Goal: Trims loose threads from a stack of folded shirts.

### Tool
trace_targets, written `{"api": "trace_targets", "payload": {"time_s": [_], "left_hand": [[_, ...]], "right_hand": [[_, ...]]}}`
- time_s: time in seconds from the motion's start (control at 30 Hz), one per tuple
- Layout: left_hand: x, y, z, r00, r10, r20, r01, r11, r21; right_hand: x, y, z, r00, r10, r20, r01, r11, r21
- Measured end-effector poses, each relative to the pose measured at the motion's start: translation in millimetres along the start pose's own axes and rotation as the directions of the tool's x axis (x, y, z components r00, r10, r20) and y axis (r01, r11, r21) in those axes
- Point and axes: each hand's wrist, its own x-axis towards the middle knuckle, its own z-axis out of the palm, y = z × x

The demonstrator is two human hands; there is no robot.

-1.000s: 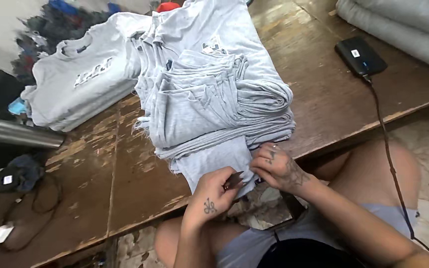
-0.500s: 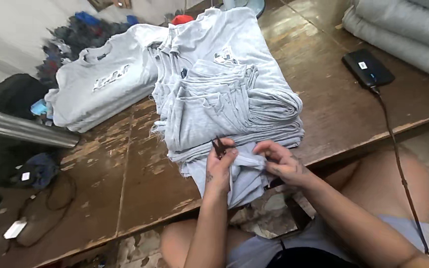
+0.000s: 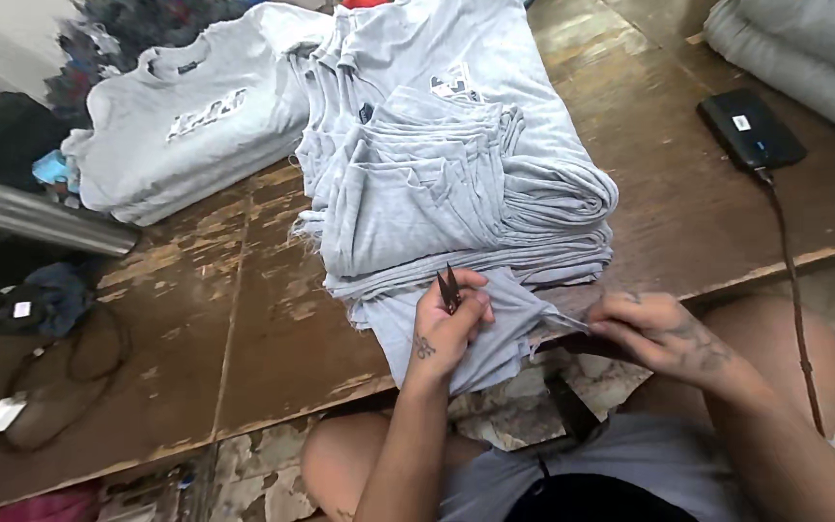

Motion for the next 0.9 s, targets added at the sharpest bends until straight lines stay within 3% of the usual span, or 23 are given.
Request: {"api": "trace_targets", "payload": {"time_s": [0.07,0.17,0.3,0.47,0.57,0.7,0.77,0.83,0.9], "left_hand": [[1.2,-3.9,-0.6,1.0,0.022,0.0,-0.022,1.0,0.003],[-0.4,-3.9,2.4,0.99,0.107,0.096,-0.123,0.975,0.183],[-1.3,4.5,3.7,0.989,0.094,0.112,-0.123,0.948,0.294],[-6.4,6.3,-0.3,0.989,0.095,0.116,-0.121,0.962,0.243],[-2.7,2.4,3.3,0.991,0.104,0.088,-0.12,0.969,0.214],[-2.5,0.4,3.4,0.987,0.123,0.102,-0.141,0.969,0.203],[-3.3,1.7,1.3,0.98,0.135,0.145,-0.165,0.961,0.22],[-5.5,6.1,-2.1,0.974,0.117,0.196,-0.176,0.932,0.316],[-9.5,14.3,-7.0,0.969,0.045,0.245,-0.174,0.826,0.536]], "right_hand": [[2.9,-13.7,-3.2,0.998,0.048,0.038,-0.045,0.996,-0.082],[24.2,-35.6,21.1,0.994,0.113,-0.01,-0.113,0.991,-0.075],[41.3,-18.8,55.1,0.987,0.012,-0.162,-0.025,0.997,-0.078],[3.8,13.5,-14.4,0.995,0.062,0.082,-0.058,0.997,-0.053],[-2.5,-3.6,-28.5,0.989,0.117,0.091,-0.1,0.979,-0.179],[28.0,-27.6,9.0,0.984,0.157,0.081,-0.155,0.987,-0.033],[40.9,-23.1,37.1,0.997,0.079,0.003,-0.079,0.997,0.027],[42.9,-15.1,54.6,0.995,-0.026,-0.1,0.024,0.999,-0.027],[33.9,-14.3,48.1,0.996,-0.036,-0.077,0.033,0.998,-0.045]]}}
